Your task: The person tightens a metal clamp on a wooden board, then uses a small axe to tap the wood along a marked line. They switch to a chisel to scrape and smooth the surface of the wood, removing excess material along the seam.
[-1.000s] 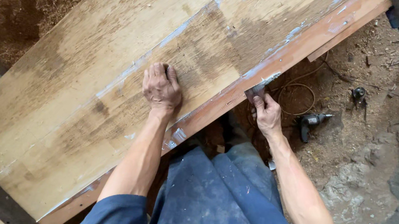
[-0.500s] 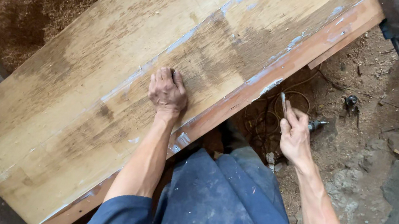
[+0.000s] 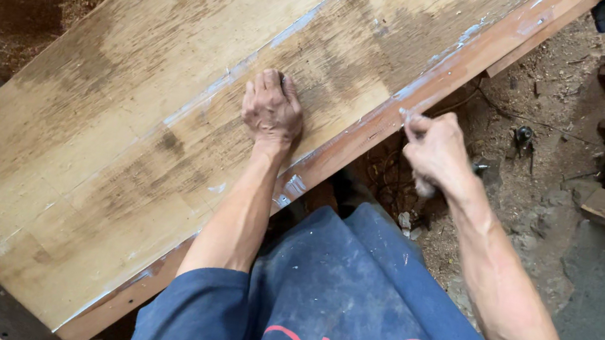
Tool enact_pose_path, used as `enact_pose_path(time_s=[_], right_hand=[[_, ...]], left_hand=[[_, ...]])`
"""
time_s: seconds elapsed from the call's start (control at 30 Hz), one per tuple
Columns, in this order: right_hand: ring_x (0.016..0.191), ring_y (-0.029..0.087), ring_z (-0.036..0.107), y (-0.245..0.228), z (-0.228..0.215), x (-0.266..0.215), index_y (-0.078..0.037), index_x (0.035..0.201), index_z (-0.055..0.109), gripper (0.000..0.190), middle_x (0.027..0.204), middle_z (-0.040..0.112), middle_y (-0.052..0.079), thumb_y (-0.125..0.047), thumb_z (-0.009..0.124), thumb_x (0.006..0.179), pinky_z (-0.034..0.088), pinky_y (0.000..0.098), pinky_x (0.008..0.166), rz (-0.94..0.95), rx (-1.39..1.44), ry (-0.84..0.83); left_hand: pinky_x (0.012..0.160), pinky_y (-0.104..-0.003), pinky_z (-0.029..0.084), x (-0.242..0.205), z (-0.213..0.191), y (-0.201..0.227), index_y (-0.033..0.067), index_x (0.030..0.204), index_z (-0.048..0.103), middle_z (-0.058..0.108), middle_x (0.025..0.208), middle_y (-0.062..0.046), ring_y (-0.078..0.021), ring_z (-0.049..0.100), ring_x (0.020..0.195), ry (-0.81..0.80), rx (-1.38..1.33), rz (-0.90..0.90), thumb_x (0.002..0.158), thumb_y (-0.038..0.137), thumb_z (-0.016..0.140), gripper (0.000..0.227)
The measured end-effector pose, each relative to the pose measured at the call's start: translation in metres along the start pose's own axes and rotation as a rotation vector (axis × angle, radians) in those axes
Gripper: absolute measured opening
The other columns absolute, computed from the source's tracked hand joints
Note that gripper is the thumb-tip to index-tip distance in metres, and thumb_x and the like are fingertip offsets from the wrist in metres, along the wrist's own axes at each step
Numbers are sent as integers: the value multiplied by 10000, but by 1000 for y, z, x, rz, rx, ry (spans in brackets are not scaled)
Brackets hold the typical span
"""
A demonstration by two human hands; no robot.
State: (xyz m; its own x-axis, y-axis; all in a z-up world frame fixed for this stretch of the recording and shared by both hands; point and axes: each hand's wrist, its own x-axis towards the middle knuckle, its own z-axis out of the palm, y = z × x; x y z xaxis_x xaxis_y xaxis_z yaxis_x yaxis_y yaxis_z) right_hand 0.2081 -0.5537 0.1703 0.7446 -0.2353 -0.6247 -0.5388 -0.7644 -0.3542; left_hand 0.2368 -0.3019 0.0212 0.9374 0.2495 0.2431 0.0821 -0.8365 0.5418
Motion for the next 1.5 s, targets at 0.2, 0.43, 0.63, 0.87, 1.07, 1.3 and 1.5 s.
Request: enact_pose_path(time_s=[0.2,0.43,0.63,0.87,1.07,1.3,1.5], right_hand=[[1161,437,599,24,52,-32,-1,1280,672,569,1263,588,299,66,586,721,544,451,986,-640,-187,140],[1063,425,636,59,82,-47,-35,1314,690,612,1315,599,220,118,565,734,563,465,944,-606,-346,238],[1089,427,640,46,63,-25,29,1305,671,569,1266,564,279,47,618,739,567,454,937,-505,-156,313],[987,447,648,-10,89,-41,12,1140,705,440,1206,516,246,26,653,703,578,448,872,-252,-90,42],[847,344,750,9,37,-40,-144,1321,651,485,1188,607,130,-50,613,846,626,458,801,-28,45,-282],[1187,385,646,110,-97,80,-48,1364,634,493,1316,635,222,43,611,881,524,446,1047,-517,-56,496],[1120,452,653,129,-144,164,25,1320,648,518,1325,614,271,118,563,817,541,471,965,-729,-214,544]], left_hand=[[747,-443,495,-3,-2,-1,89,1011,614,636,954,-99,-301,611,859,-9,-47,-35,986,283,601,195],[767,-435,499,-5,-2,-2,103,988,615,635,968,-98,-295,610,878,10,-54,-35,994,273,600,171],[740,-440,493,4,-3,1,87,1002,631,631,939,-110,-297,607,852,-12,-49,-55,990,273,600,189],[740,-452,485,-1,-1,0,73,977,614,637,938,-122,-319,609,850,-30,-33,-26,983,262,587,191],[764,-455,490,1,-5,-4,71,959,620,640,936,-143,-343,610,860,-56,-30,17,1016,240,569,185],[766,-498,483,11,4,16,63,983,627,681,988,-154,-351,624,863,-24,152,-137,974,262,591,203],[755,-500,478,30,79,114,86,971,624,680,948,-127,-327,628,856,-48,137,-250,979,311,607,226]])
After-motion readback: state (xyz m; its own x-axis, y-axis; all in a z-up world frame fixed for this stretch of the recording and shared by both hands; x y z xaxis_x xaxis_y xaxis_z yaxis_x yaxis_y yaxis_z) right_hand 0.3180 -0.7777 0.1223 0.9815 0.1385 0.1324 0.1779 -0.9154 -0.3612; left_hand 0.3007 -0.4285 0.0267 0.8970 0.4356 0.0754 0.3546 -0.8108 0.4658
